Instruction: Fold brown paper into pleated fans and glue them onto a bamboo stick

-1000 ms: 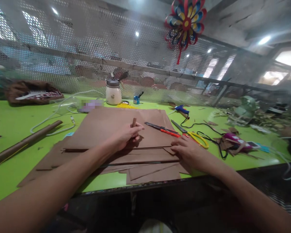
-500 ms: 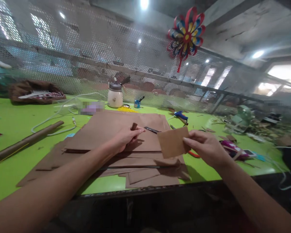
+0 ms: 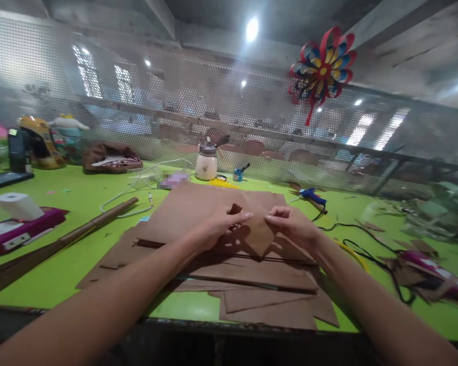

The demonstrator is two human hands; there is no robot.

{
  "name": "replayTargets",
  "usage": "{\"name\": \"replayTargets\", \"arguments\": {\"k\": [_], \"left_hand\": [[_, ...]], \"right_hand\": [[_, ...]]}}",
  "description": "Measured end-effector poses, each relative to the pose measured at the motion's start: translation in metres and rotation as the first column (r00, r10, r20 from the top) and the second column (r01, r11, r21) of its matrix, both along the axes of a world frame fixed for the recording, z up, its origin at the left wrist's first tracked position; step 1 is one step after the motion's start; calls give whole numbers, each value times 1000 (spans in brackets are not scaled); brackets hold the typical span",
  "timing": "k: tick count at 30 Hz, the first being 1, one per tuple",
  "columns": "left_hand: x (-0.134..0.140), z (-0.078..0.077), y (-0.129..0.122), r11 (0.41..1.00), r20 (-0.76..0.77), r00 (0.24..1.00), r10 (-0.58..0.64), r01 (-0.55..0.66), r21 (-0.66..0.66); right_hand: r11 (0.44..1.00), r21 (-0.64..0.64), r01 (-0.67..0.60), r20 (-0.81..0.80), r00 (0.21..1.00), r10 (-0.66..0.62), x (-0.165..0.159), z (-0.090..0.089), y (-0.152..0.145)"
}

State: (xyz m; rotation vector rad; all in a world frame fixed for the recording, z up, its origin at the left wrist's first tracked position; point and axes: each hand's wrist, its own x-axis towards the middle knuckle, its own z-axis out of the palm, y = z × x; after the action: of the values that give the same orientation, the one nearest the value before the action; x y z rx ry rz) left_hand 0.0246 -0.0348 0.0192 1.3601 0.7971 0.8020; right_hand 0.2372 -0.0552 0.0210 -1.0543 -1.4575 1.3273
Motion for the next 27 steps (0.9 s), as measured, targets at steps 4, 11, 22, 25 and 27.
{"name": "replayTargets", "arguments": {"k": [4, 11, 22, 25, 27], "left_hand": [[3, -1, 0, 998, -78, 997, 12, -7, 64], [8, 0, -5, 981, -99, 995, 19, 0, 196], [11, 6, -11, 977, 20, 993, 116, -117, 177], [9, 2, -6, 988, 62, 995, 83, -90, 125], [8, 1, -4, 994, 96, 995, 33, -42, 101]], "right_hand": [[997, -5, 83, -73, 994, -84, 2, -8, -6], [1000, 2, 29, 41, 999, -29, 4, 3, -17], [974, 153, 169, -33, 986, -166, -10, -11, -12], [959, 202, 199, -62, 980, -190, -11, -9, -14], [946, 248, 210, -44, 978, -205, -13, -7, -16]]}}
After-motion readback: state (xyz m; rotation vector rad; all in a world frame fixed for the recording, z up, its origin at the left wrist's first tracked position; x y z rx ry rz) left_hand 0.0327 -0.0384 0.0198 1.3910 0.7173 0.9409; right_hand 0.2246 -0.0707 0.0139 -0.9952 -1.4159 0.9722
